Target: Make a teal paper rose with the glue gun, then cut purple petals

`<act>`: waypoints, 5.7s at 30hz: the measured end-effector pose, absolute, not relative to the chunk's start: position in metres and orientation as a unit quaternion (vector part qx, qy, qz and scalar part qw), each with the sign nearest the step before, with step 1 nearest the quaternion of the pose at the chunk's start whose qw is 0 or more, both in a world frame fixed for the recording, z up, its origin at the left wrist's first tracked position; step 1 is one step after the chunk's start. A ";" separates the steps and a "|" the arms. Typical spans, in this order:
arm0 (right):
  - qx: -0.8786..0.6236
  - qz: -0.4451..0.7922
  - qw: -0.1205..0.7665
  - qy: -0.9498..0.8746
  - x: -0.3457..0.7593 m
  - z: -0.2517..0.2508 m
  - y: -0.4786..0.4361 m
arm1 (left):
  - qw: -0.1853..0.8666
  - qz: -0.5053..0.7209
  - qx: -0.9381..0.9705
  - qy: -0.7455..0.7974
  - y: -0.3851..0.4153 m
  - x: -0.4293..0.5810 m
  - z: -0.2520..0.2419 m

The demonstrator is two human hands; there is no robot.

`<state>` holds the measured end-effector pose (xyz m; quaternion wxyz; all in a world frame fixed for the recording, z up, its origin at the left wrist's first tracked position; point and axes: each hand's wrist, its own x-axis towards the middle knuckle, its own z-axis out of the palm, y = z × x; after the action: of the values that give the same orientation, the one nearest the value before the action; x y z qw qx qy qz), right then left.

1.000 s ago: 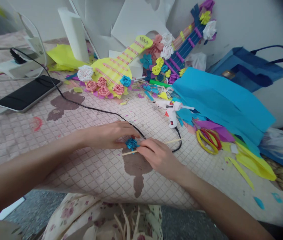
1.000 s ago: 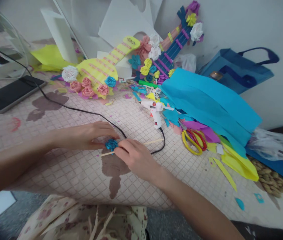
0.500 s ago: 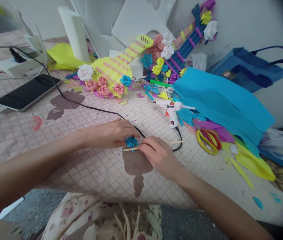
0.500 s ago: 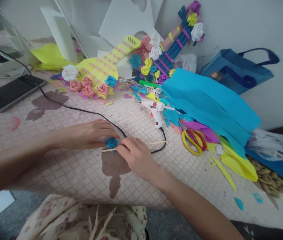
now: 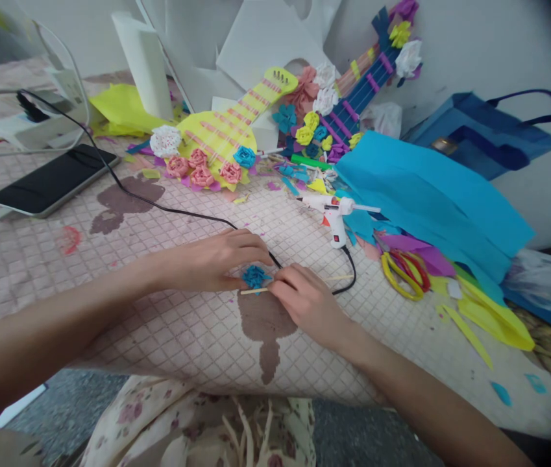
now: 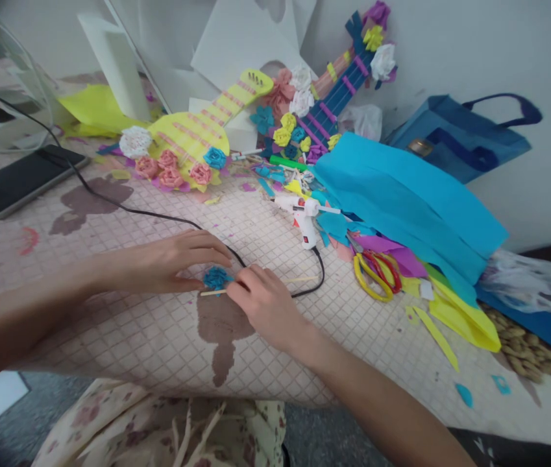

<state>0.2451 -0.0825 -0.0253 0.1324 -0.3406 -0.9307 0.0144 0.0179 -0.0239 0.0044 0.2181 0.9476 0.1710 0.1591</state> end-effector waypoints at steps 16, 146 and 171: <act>-0.301 0.032 0.241 -0.922 0.246 -0.020 -0.085 | 0.247 0.162 0.936 0.191 -0.022 0.020 -0.002; -0.353 0.068 0.238 -0.902 0.232 -0.028 -0.088 | -0.111 0.264 0.928 0.239 -0.081 0.020 -0.019; -0.358 0.105 0.189 -0.909 0.236 -0.028 -0.090 | -0.082 0.253 0.920 0.288 -0.082 0.028 -0.027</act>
<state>0.2362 -0.0901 -0.0277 0.1893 -0.3575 -0.9085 0.1048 0.0275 -0.0820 -0.0273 -0.0816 0.9200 0.2882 0.2528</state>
